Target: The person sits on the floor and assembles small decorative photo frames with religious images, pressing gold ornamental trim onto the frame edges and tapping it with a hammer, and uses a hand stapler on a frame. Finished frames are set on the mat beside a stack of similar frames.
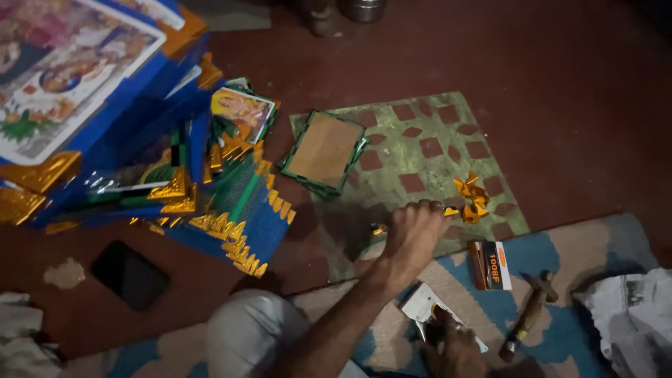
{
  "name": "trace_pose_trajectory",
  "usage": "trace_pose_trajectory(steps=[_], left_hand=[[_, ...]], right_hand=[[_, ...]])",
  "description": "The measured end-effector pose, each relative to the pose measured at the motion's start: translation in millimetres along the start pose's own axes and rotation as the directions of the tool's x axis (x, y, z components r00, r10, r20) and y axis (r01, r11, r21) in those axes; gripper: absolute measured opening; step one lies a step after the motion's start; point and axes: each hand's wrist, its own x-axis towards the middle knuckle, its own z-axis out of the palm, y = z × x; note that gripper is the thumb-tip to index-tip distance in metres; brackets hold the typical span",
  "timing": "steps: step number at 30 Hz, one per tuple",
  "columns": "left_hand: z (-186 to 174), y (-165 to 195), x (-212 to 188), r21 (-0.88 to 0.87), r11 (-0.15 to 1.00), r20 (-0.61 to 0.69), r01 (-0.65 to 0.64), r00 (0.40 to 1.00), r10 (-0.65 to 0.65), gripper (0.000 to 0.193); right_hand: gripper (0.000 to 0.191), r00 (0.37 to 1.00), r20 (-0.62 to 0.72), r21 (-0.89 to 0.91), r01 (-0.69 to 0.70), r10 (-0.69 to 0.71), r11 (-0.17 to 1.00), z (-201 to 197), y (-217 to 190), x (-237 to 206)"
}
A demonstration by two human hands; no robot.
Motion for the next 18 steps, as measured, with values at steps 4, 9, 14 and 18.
trace_pose_trajectory(steps=[4,9,14,18], left_hand=[[-2,2,-5,-0.005,1.0,-0.127,-0.027,0.992,0.026,0.012],[-9,3,1,0.034,0.998,-0.033,0.047,0.998,-0.046,0.013],[-8,7,-1,-0.07,0.995,-0.148,0.073,0.985,-0.083,0.012],[1,6,-4,-0.073,0.994,-0.078,0.082,0.993,-0.087,0.009]], right_hand=[[0.093,0.983,0.119,-0.248,-0.105,0.138,0.963,22,8,-5],[0.069,0.85,0.338,0.39,-0.517,0.403,0.762,4,70,28],[0.049,0.895,0.272,0.664,-0.441,0.354,0.604,-92,93,48],[0.051,0.918,0.317,0.456,-0.368,0.239,0.81,-206,15,69]])
